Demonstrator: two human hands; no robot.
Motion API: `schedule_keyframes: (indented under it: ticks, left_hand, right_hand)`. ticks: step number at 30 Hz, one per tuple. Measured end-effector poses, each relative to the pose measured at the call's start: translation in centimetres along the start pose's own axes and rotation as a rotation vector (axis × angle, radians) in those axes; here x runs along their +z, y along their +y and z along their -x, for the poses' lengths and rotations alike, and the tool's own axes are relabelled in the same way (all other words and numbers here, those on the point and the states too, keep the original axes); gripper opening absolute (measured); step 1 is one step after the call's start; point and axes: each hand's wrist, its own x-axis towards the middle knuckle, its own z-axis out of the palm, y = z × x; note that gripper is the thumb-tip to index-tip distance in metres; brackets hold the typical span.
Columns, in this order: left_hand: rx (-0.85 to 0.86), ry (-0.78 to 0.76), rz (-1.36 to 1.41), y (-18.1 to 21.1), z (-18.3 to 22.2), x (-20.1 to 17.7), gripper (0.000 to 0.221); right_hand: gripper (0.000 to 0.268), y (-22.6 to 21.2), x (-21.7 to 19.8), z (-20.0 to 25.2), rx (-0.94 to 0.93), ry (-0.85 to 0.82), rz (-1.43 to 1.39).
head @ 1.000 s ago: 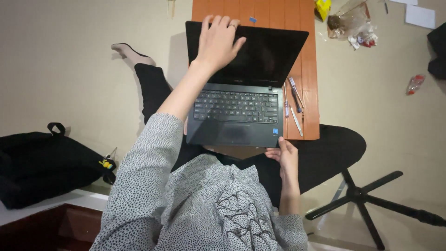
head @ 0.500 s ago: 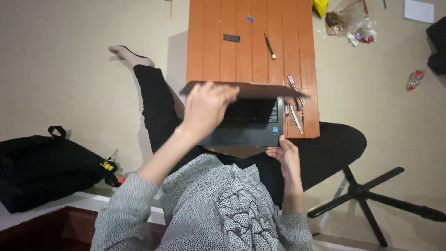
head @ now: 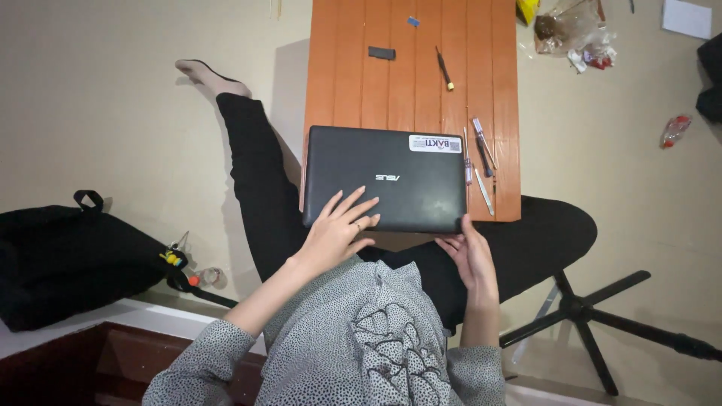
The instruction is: Reinstalling internal components and reassembling a laptop using a screwdriver
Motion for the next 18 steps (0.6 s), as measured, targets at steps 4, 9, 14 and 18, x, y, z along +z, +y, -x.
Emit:
schedule_keyframes:
  ticks: [4,9,14,18]
  left_hand:
    - [0.069,-0.054,-0.151,-0.5,1.5,1.9,0.065]
    - [0.109,0.105,-0.401,-0.6,1.9,3.5,0.089]
    - [0.144,0.373,-0.522,-1.5,1.3,5.1,0.046]
    - [0.158,0.495,-0.592,-2.6,0.9,6.5,0.038]
  right_hand:
    - [0.045,-0.8,1.6,0.8,-0.031,0.034,0.073]
    - [0.044,0.0,0.7,-0.2,-0.039,0.036,0.086]
    - [0.039,1.0,0.7,-0.6,-0.018,0.06,0.05]
    - [0.034,0.5,2.6,0.4,-0.073,0.124,0.074]
